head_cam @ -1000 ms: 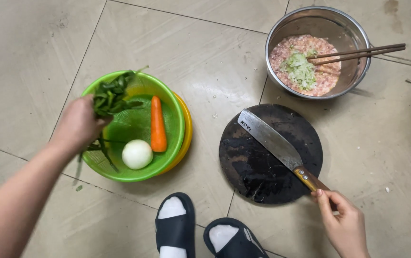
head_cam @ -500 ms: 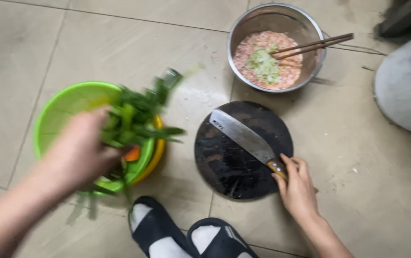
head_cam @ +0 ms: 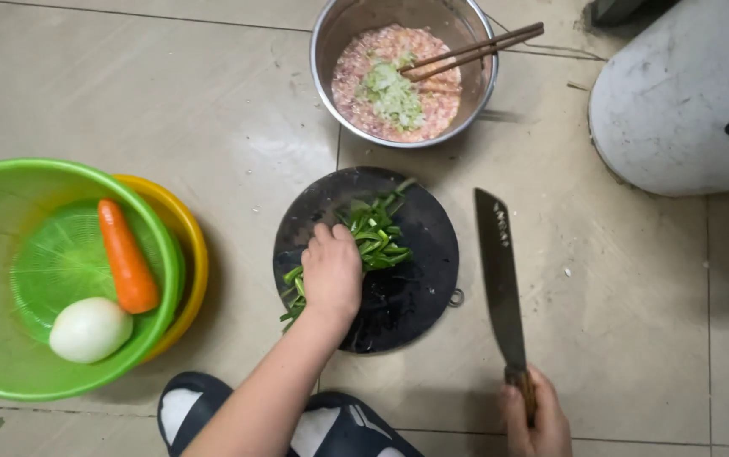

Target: Chopping green vegetables on a cutting board and adding them to a bowl of minced meat.

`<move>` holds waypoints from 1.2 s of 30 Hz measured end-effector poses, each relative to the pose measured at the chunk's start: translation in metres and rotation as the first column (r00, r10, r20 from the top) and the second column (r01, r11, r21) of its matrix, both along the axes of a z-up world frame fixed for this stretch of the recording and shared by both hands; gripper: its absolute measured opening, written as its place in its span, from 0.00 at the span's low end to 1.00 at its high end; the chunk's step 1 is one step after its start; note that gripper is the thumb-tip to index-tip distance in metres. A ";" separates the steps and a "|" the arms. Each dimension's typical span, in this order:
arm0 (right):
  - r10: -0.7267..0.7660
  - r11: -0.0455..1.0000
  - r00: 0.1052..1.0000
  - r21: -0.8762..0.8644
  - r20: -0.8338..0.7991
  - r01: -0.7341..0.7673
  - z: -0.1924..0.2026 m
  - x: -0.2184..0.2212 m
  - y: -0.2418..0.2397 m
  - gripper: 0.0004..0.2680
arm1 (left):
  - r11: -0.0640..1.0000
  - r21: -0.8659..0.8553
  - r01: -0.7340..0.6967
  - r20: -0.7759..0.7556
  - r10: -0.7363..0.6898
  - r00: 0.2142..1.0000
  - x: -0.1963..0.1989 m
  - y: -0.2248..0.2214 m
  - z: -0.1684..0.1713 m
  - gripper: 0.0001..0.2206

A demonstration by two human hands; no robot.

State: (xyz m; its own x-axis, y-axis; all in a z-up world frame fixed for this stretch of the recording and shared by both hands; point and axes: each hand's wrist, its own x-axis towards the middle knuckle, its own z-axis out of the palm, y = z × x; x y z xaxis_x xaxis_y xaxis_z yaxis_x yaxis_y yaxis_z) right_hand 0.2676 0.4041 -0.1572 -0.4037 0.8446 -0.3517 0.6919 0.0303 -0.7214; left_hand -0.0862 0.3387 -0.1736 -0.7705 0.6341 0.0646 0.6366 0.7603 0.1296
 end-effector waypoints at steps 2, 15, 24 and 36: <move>0.122 0.981 0.991 0.160 -0.062 -0.111 -0.024 0.020 -0.012 0.20 | 0.998 0.052 -0.032 -0.033 0.034 0.999 0.009 0.003 -0.004 0.20; 0.502 0.858 0.859 0.072 0.097 -0.509 0.049 -0.071 -0.007 0.18 | 0.995 -0.040 0.088 0.220 -0.077 0.973 0.008 -0.036 0.029 0.62; 0.561 0.822 0.783 -0.076 0.269 -0.564 0.069 -0.064 -0.005 0.17 | 1.000 -0.016 -0.025 0.101 0.027 0.995 0.025 -0.028 0.011 0.54; 0.596 0.784 0.699 -0.101 0.394 -0.612 0.056 -0.103 -0.014 0.10 | 0.972 -0.206 -0.110 -0.281 0.049 0.958 0.053 -0.013 0.012 0.26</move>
